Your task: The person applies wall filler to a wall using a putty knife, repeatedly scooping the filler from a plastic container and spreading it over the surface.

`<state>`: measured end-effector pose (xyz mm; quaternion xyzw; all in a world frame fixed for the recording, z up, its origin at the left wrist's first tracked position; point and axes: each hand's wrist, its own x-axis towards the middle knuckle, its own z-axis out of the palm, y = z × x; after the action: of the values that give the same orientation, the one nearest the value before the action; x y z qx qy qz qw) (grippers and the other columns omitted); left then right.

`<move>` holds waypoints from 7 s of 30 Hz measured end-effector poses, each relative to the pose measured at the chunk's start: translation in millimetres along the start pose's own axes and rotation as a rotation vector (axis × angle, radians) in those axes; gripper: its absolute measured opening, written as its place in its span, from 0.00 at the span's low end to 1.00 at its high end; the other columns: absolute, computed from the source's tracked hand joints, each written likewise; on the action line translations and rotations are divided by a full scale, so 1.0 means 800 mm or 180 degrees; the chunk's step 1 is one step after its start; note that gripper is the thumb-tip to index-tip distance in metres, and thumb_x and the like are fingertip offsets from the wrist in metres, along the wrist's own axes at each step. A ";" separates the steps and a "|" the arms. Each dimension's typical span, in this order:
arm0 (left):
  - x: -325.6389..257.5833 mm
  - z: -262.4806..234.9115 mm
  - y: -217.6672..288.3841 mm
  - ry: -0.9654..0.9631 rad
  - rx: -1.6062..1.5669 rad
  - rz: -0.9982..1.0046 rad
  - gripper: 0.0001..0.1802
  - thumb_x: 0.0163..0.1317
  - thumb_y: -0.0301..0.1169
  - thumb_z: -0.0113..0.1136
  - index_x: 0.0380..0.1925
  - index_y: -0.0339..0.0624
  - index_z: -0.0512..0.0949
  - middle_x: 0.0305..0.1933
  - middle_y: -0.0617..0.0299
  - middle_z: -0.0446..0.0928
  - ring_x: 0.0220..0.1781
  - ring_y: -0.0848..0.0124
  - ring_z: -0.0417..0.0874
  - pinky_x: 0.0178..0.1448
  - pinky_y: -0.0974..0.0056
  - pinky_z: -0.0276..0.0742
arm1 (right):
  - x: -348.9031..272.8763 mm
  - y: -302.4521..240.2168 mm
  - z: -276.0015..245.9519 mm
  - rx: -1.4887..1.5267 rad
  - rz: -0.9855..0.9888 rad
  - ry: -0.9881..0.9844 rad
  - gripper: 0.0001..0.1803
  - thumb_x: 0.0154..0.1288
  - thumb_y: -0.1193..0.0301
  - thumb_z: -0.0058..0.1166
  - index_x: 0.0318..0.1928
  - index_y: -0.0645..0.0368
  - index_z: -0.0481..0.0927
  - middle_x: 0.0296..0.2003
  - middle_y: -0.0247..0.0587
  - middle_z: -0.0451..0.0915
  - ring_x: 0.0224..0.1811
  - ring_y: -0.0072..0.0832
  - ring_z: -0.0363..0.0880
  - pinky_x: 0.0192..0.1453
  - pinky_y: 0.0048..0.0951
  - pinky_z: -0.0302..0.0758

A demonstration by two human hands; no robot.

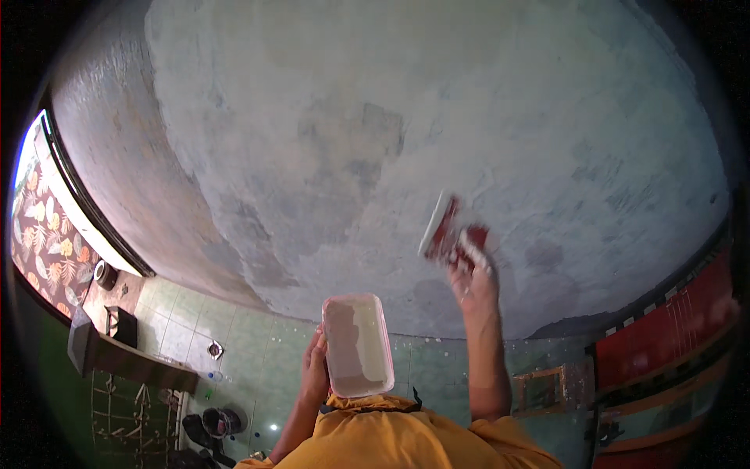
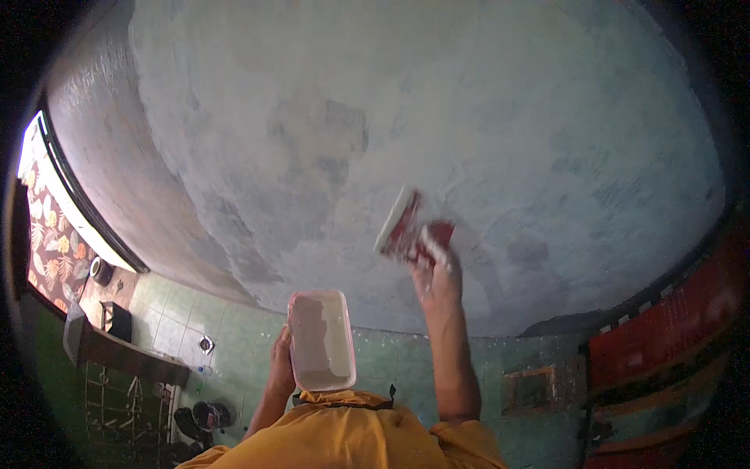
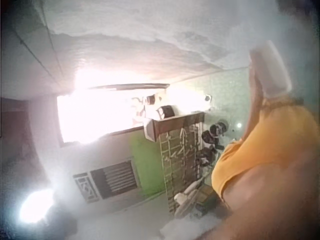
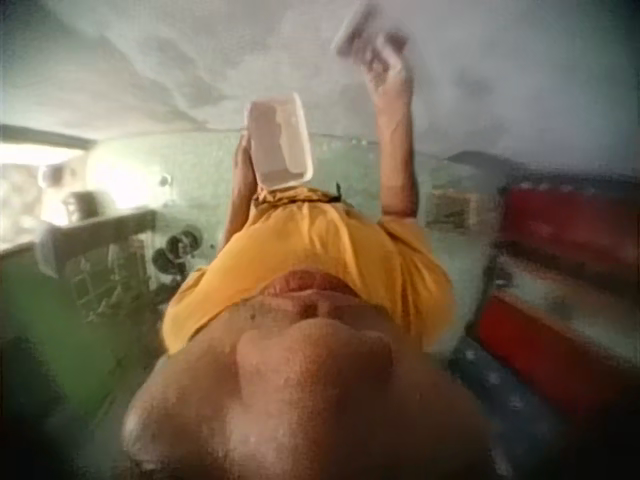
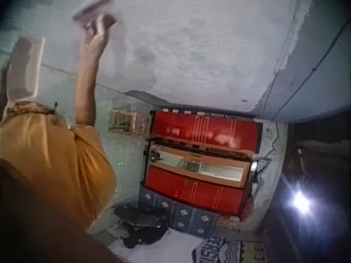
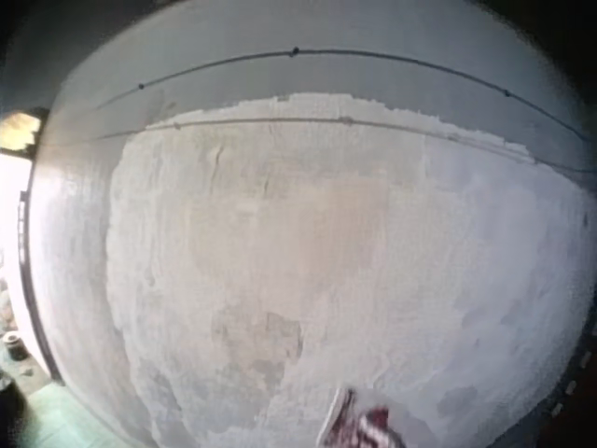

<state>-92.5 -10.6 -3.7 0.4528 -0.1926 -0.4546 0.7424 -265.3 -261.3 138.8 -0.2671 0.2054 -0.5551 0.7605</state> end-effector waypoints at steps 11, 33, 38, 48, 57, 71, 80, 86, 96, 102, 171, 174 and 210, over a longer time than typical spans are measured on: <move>0.027 -0.072 0.043 0.0034 0.0088 0.0095 0.33 0.74 0.44 0.47 0.69 0.30 0.62 0.68 0.55 0.68 0.68 0.68 0.68 0.69 0.65 0.63 | 0.122 -0.090 0.264 -0.5354 -0.6266 -0.0749 0.19 0.66 0.76 0.51 0.57 0.66 0.76 0.54 0.49 0.78 0.56 0.43 0.77 0.61 0.40 0.73; 0.044 -0.126 0.073 -0.0101 0.0131 0.0014 0.34 0.74 0.44 0.48 0.71 0.32 0.59 0.68 0.53 0.68 0.68 0.66 0.69 0.71 0.62 0.64 | 0.133 0.049 0.207 -0.6419 -0.5620 -0.0771 0.24 0.64 0.79 0.48 0.61 0.64 0.74 0.60 0.52 0.76 0.63 0.44 0.74 0.65 0.41 0.72; 0.041 -0.144 0.063 0.0014 -0.0227 -0.0133 0.33 0.74 0.43 0.48 0.71 0.32 0.59 0.68 0.54 0.67 0.68 0.67 0.69 0.70 0.62 0.64 | 0.107 0.045 0.175 -0.6252 -0.4933 -0.1402 0.24 0.61 0.78 0.51 0.59 0.66 0.74 0.54 0.51 0.80 0.58 0.45 0.78 0.65 0.48 0.73; 0.043 -0.141 0.068 -0.0268 -0.0031 -0.0098 0.32 0.75 0.42 0.46 0.70 0.31 0.58 0.69 0.54 0.66 0.69 0.67 0.67 0.71 0.61 0.64 | 0.133 -0.030 0.179 -0.6414 -0.5570 -0.0562 0.21 0.65 0.79 0.49 0.59 0.65 0.75 0.54 0.52 0.80 0.58 0.47 0.78 0.63 0.39 0.75; 0.046 -0.156 0.062 -0.0288 0.0023 -0.0124 0.31 0.75 0.41 0.43 0.71 0.32 0.58 0.69 0.54 0.66 0.68 0.66 0.69 0.70 0.61 0.66 | 0.085 -0.030 0.226 -0.5681 -0.5243 -0.0797 0.21 0.62 0.81 0.47 0.57 0.65 0.76 0.52 0.52 0.81 0.56 0.45 0.79 0.60 0.40 0.77; 0.029 -0.160 0.074 -0.0135 -0.0085 -0.0098 0.32 0.75 0.43 0.46 0.71 0.34 0.60 0.69 0.55 0.65 0.70 0.66 0.68 0.70 0.60 0.68 | 0.096 0.098 0.052 -0.6370 -0.4511 -0.0948 0.25 0.62 0.79 0.49 0.61 0.66 0.74 0.57 0.55 0.78 0.60 0.46 0.78 0.64 0.43 0.74; 0.029 -0.143 0.083 -0.0220 0.0202 -0.0094 0.34 0.74 0.46 0.48 0.71 0.35 0.60 0.67 0.56 0.68 0.65 0.69 0.71 0.65 0.63 0.69 | 0.118 0.010 0.236 -0.6128 -0.5720 -0.0688 0.24 0.62 0.80 0.50 0.60 0.65 0.75 0.56 0.51 0.79 0.60 0.45 0.77 0.63 0.40 0.74; 0.028 -0.164 0.065 -0.0139 0.0011 -0.0054 0.34 0.74 0.46 0.49 0.71 0.35 0.59 0.67 0.56 0.67 0.67 0.68 0.70 0.68 0.63 0.67 | 0.100 0.124 0.118 -0.6537 -0.4893 -0.1209 0.23 0.61 0.80 0.52 0.58 0.66 0.76 0.54 0.51 0.80 0.58 0.43 0.79 0.57 0.39 0.78; 0.024 -0.159 0.080 -0.0170 0.0013 0.0053 0.32 0.74 0.42 0.47 0.72 0.34 0.59 0.68 0.56 0.67 0.67 0.69 0.70 0.68 0.64 0.67 | 0.130 0.061 0.271 -0.6393 -0.5721 -0.0592 0.30 0.63 0.79 0.47 0.67 0.65 0.66 0.63 0.53 0.72 0.67 0.44 0.71 0.64 0.41 0.73; 0.017 -0.162 0.083 0.0115 -0.0045 -0.0012 0.32 0.74 0.43 0.48 0.70 0.34 0.60 0.67 0.56 0.68 0.67 0.69 0.70 0.68 0.64 0.66 | 0.104 0.178 0.130 -0.6974 -0.5129 -0.1297 0.27 0.62 0.76 0.50 0.63 0.65 0.72 0.63 0.50 0.74 0.66 0.40 0.73 0.60 0.41 0.76; 0.029 -0.168 0.100 0.0064 -0.0001 -0.0072 0.33 0.75 0.44 0.47 0.71 0.35 0.59 0.70 0.54 0.66 0.69 0.65 0.68 0.70 0.60 0.68 | 0.095 0.048 0.179 -0.6218 -0.5002 -0.1203 0.22 0.62 0.79 0.47 0.58 0.67 0.75 0.54 0.54 0.80 0.54 0.44 0.81 0.61 0.42 0.75; 0.041 -0.178 0.081 -0.0044 0.0064 -0.0012 0.32 0.75 0.44 0.46 0.71 0.34 0.59 0.71 0.54 0.65 0.70 0.65 0.68 0.70 0.60 0.67 | 0.095 -0.015 0.280 -0.5777 -0.5855 -0.0930 0.23 0.63 0.79 0.46 0.59 0.67 0.74 0.55 0.54 0.79 0.57 0.44 0.78 0.63 0.44 0.73; 0.041 -0.105 0.122 0.0323 0.0625 0.0226 0.31 0.73 0.46 0.46 0.70 0.39 0.65 0.33 0.76 0.70 0.29 0.87 0.67 0.30 0.78 0.61 | -0.088 0.203 0.069 -0.1211 0.0700 -0.0354 0.13 0.71 0.66 0.55 0.50 0.60 0.79 0.43 0.33 0.82 0.43 0.21 0.82 0.46 0.25 0.78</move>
<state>31.6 20.3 31.3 0.5387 -0.2142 -0.3835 0.7189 -133.8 -145.5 79.5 -0.4120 0.2920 -0.4045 0.7625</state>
